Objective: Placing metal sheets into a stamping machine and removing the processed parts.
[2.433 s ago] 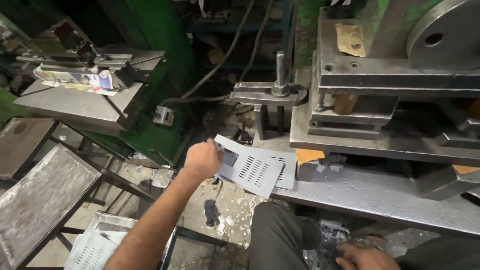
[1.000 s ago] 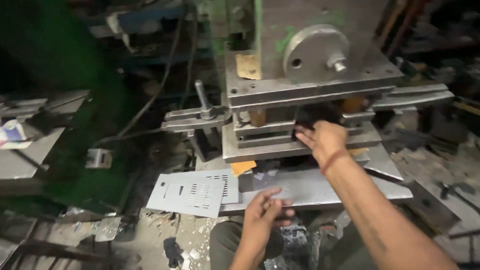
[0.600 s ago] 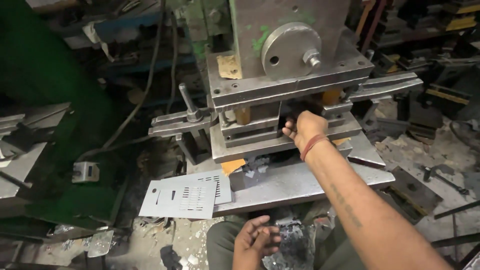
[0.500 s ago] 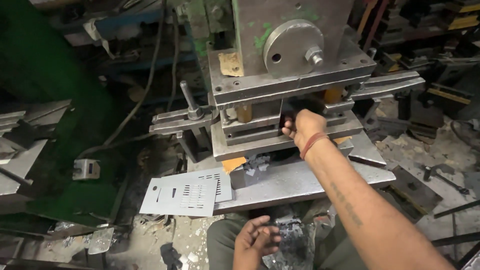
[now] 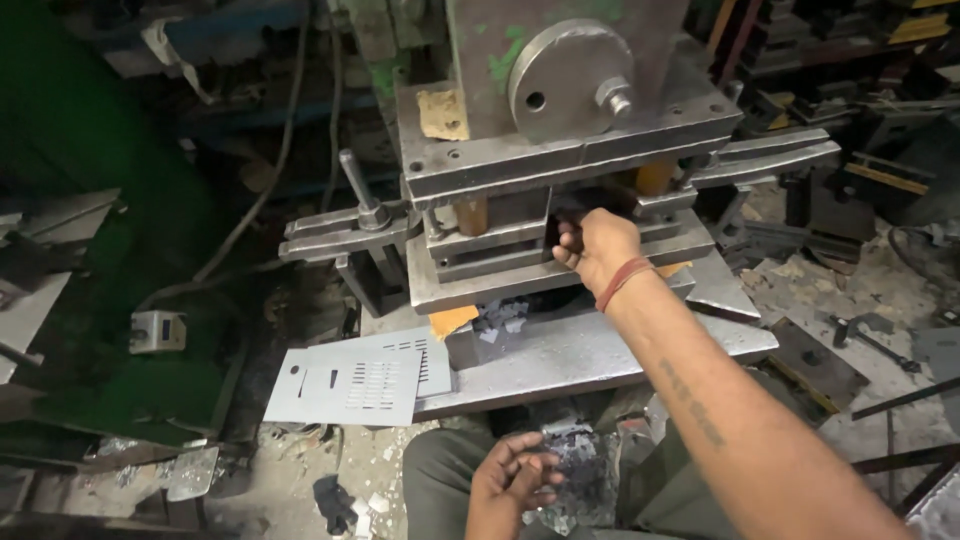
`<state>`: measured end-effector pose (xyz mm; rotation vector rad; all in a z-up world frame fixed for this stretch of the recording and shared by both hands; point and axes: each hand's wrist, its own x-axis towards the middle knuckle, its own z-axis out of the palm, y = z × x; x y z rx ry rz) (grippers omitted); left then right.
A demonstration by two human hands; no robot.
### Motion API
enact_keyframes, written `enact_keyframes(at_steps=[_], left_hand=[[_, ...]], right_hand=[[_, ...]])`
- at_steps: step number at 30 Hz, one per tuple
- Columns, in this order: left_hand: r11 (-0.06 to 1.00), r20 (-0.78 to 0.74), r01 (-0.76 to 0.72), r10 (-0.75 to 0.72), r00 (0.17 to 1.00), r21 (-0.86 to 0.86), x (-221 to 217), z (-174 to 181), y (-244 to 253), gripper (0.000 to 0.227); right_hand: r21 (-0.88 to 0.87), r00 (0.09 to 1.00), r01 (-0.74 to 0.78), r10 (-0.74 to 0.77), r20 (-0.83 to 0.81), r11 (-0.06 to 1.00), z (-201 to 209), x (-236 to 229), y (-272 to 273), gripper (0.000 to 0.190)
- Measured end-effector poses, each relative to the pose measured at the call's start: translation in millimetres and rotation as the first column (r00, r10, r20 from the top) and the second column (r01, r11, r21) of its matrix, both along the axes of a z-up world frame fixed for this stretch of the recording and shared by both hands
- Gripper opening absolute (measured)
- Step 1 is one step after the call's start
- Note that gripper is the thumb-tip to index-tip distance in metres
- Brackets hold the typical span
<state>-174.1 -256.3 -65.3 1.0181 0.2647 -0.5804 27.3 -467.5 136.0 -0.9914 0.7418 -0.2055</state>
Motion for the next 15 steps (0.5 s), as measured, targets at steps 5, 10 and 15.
enact_keyframes(at_steps=[5,10,15], left_hand=[[0.999,0.074,0.028,-0.030,0.997,0.039,-3.3,-6.1,5.3,0.040],[1.000,0.071,0.005,-0.004,0.997,-0.009,-4.0,-16.8,12.5,0.040],[0.999,0.197,-0.048,0.045,0.979,0.013,3.1,18.3,39.9,0.041]], right_hand=[[-0.112,0.998,0.051,-0.053,-0.017,0.992,-4.4,2.5,6.5,0.024],[-0.127,0.999,0.045,-0.047,-0.016,0.991,-8.9,6.1,3.7,0.026],[-0.144,0.999,0.030,-0.032,-0.012,0.989,-8.6,4.7,6.3,0.028]])
